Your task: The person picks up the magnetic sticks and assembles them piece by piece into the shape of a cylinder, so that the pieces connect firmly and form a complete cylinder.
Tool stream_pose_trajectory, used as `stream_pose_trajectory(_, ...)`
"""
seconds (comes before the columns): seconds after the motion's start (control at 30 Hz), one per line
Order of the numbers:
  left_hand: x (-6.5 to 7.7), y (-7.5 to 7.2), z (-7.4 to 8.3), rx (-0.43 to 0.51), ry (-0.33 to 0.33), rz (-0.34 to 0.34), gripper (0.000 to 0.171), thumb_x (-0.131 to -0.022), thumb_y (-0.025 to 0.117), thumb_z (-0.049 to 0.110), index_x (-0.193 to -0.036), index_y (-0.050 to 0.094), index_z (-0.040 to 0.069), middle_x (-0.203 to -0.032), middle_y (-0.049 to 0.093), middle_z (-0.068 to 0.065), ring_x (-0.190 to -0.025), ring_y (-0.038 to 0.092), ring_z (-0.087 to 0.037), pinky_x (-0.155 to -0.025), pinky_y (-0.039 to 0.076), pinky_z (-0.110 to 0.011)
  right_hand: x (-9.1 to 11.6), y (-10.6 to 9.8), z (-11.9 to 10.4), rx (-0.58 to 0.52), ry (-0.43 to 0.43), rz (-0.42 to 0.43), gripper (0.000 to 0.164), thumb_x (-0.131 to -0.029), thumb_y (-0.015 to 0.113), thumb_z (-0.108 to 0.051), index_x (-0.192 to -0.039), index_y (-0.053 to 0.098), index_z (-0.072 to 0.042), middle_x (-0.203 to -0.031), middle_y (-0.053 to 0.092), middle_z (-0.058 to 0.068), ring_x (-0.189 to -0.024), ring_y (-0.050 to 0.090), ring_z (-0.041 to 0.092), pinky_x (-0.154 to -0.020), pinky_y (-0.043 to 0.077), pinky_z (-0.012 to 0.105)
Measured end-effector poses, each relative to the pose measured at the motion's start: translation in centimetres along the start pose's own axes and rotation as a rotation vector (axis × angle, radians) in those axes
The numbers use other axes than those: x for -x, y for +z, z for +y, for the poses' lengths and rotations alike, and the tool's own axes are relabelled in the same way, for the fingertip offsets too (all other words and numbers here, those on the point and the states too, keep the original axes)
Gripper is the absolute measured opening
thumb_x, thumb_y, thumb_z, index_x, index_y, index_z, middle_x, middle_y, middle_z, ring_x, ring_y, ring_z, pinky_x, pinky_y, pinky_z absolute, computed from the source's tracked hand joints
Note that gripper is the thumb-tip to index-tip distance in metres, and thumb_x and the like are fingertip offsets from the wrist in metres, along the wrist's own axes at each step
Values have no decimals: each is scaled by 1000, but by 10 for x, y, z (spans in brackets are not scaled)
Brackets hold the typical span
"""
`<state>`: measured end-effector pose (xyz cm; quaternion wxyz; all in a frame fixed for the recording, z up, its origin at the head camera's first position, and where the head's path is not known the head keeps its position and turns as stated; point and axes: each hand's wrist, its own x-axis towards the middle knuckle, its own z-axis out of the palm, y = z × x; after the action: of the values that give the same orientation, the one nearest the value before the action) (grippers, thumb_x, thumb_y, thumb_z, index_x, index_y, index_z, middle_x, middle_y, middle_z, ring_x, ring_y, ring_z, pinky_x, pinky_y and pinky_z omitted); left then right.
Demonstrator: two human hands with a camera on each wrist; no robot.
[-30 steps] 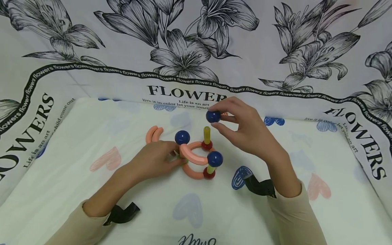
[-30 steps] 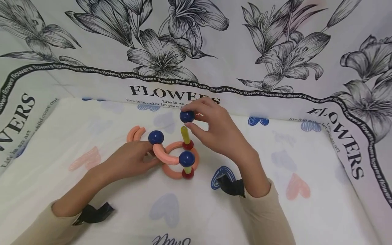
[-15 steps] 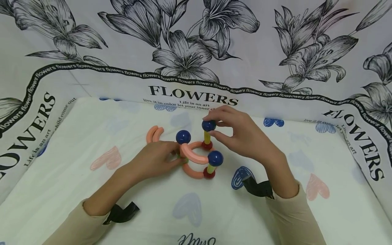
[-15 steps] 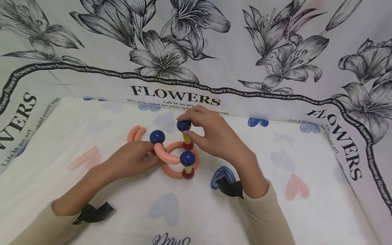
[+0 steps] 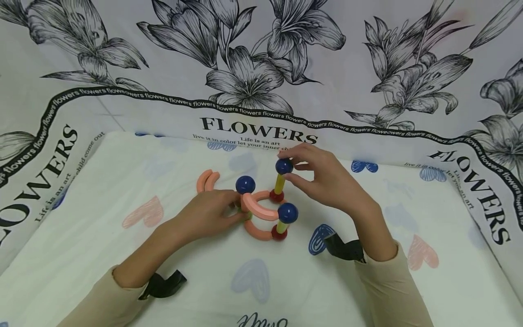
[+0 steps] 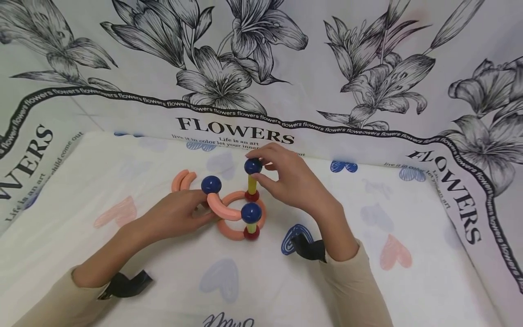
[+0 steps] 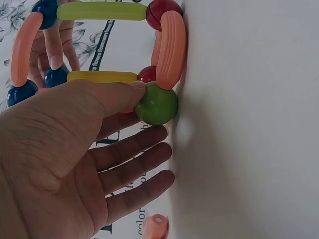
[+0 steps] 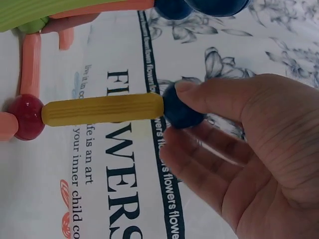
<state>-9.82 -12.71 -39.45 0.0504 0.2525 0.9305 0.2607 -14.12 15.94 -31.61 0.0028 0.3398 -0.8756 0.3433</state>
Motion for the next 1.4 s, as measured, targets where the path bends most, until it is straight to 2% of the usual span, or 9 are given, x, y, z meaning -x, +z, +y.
stream_pose_trajectory(0.13, 1, 0, -1, 11, -16, -13, 15, -94, 80, 38, -99, 74, 26, -94, 74, 17, -88, 69, -2, -88, 53, -33, 0, 0, 0, 21, 28, 12, 42, -96, 76, -4, -136, 66, -10, -135, 70, 5, -124, 68, 22, -100, 61, 42)
stream_pose_trajectory(0.23, 2, 0, -2, 12, -18, -16, 15, -94, 80, 39, -100, 75, 26, -95, 75, 16, -88, 70, -2, -86, 53, -32, 0, 0, 0, 15, 30, 1, 41, -96, 76, -6, -136, 66, -10, -134, 70, 4, -124, 68, 21, -102, 61, 42)
stream_pose_trajectory(0.37, 3, 0, -3, 7, -10, -12, 17, -94, 80, 39, -101, 75, 25, -94, 74, 16, -87, 69, -2, -90, 52, -34, 0, 1, -1, 17, 31, -9, 42, -97, 76, -8, -137, 66, -11, -133, 69, 5, -124, 68, 22, -103, 60, 43)
stream_pose_trajectory(0.57, 3, -1, -4, 14, 27, -8, 15, -94, 80, 35, -104, 76, 24, -92, 74, 18, -87, 68, -3, -107, 47, -45, 1, 1, -2, 33, 36, -8, 45, -96, 78, -9, -138, 66, -12, -134, 69, 5, -124, 69, 23, -104, 59, 44)
stream_pose_trajectory(0.67, 3, -2, -4, 15, 38, -9, 15, -94, 80, 34, -106, 76, 24, -93, 74, 18, -89, 68, -3, -106, 48, -43, 1, 0, -2, 39, 34, -8, 45, -95, 79, -9, -138, 66, -11, -134, 69, 5, -124, 69, 22, -106, 59, 44)
stream_pose_trajectory(0.8, 2, -2, -3, 4, 40, -15, 16, -94, 81, 33, -106, 75, 24, -94, 74, 17, -91, 69, -3, -97, 52, -38, 1, -1, -2, 43, 30, -7, 45, -95, 79, -9, -138, 65, -11, -135, 69, 5, -125, 68, 22, -106, 58, 45)
stream_pose_trajectory(1.1, 2, -3, -3, 2, 31, -20, 16, -93, 81, 33, -105, 75, 22, -94, 75, 16, -89, 70, -4, -107, 46, -44, 0, 0, 1, 55, 24, 5, 46, -95, 79, -9, -139, 65, -12, -133, 69, 6, -121, 69, 24, -105, 59, 46)
stream_pose_trajectory(1.4, 2, -2, -3, -3, 33, -16, 20, -94, 81, 37, -105, 74, 21, -95, 76, 14, -87, 69, -3, -90, 54, -33, 1, -4, -1, 82, 16, 19, 44, -96, 79, -13, -138, 66, -12, -132, 69, 3, -121, 69, 22, -105, 59, 43)
